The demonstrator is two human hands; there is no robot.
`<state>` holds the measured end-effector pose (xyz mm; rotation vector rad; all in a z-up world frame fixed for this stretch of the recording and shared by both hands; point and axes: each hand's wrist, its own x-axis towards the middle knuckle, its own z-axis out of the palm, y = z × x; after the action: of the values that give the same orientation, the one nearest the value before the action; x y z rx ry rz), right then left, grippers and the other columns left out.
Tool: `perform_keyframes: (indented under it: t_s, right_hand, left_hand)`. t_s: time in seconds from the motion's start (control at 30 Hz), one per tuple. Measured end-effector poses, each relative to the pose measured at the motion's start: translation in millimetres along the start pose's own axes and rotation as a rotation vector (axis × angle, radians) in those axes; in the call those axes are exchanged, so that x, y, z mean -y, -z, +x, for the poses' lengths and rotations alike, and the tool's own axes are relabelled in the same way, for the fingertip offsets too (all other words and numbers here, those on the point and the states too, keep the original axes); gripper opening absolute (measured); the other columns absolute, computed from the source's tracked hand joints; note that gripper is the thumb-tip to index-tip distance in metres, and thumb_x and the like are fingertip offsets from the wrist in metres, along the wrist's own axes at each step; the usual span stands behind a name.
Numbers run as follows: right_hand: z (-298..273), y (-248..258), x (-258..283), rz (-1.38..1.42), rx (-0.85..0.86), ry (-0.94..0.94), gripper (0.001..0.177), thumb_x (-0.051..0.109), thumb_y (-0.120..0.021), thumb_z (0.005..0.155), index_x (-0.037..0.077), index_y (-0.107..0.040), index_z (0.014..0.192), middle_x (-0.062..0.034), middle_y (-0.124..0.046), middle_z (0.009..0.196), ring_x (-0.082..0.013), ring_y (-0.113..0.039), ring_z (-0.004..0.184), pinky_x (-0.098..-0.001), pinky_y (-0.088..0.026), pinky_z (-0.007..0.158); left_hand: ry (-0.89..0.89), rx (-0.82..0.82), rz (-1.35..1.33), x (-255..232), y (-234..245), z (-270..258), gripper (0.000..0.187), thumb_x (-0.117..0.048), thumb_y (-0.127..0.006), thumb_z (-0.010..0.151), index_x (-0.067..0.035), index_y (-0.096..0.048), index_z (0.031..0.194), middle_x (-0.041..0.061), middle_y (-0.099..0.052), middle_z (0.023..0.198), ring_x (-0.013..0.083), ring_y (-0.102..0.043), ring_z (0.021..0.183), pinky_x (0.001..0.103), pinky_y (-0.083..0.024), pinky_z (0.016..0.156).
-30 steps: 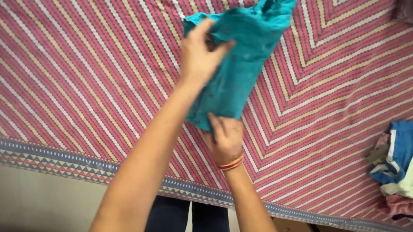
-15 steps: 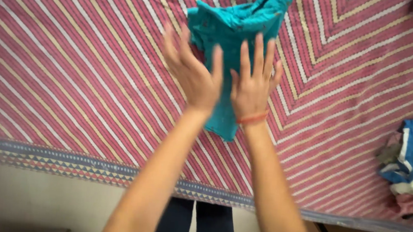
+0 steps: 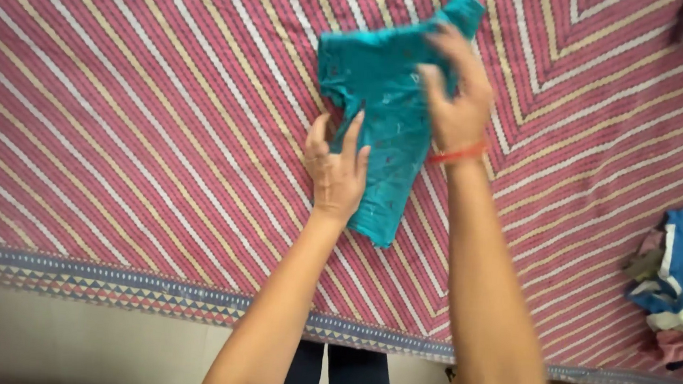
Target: Folding various articles of clothing on a bed and organizing them into stacks.
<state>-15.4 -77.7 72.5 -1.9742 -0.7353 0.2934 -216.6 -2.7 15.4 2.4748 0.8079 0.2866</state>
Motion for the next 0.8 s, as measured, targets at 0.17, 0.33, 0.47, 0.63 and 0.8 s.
perform_keyframes:
  t_s: [0.17,0.33,0.47,0.63,0.8]
  right_hand:
    - [-93.1,-19.3,-68.3,0.198,-0.348,-0.701,0.047,0.021,-0.085,0.096,0.000,-0.057,0.127,-0.0078,-0.062,0.101,-0.0193,-0.059,0.089,-0.0346,-0.048,0.080]
    - [-107.2,-10.4,-59.7,0.653,0.036,-0.834,0.053,0.017,-0.082,0.092,-0.006,-0.058,0.133,-0.0086,-0.073,0.118,-0.0181,-0.071,0.106,-0.0329,-0.058,0.095]
    - [-109.4,1.0,-23.8,0.747,-0.047,-0.671,0.073,0.005,-0.081,0.088,0.004,-0.034,0.144,-0.0135,-0.066,0.129,-0.0231,-0.067,0.117,-0.0370,-0.055,0.103]
    - [-108.4,32.1,97.3,0.668,-0.039,-0.316,0.087,0.004,-0.078,0.088,0.016,-0.025,0.157,0.0056,-0.047,0.153,-0.0173,-0.058,0.133,-0.0346,-0.049,0.112]
    - [-116.3,47.7,141.1,-0.200,0.340,-0.228,0.074,0.005,-0.084,0.074,0.013,-0.060,0.143,-0.0110,-0.067,0.107,-0.0241,-0.065,0.105,-0.0438,-0.053,0.097]
  left_hand:
    - [0.271,-0.016,-0.311,-11.1,16.9,23.5,0.078,-0.041,-0.071,0.102,-0.012,-0.025,0.158,0.025,-0.045,0.148,0.0405,-0.049,0.134,0.050,-0.041,0.115]
    - [0.585,0.310,-0.373,-20.2,59.8,77.7,0.094,-0.037,-0.074,0.097,-0.009,-0.012,0.161,0.028,-0.061,0.126,0.0429,-0.064,0.113,0.049,-0.050,0.099]
    - [0.434,0.258,-0.819,26.2,14.4,33.3,0.070,-0.013,-0.067,0.101,-0.006,-0.022,0.154,0.025,-0.055,0.124,0.0306,-0.061,0.108,0.041,-0.049,0.095]
    - [0.290,0.230,-1.135,4.5,84.8,2.7,0.036,0.005,-0.054,0.104,-0.001,-0.054,0.140,0.022,-0.055,0.123,0.0265,-0.053,0.111,0.036,-0.043,0.102]
    - [0.098,0.102,-0.737,-34.0,190.5,-7.9,0.064,0.009,-0.064,0.067,-0.003,-0.067,0.131,0.021,-0.059,0.112,0.0382,-0.058,0.110,0.043,-0.043,0.100]
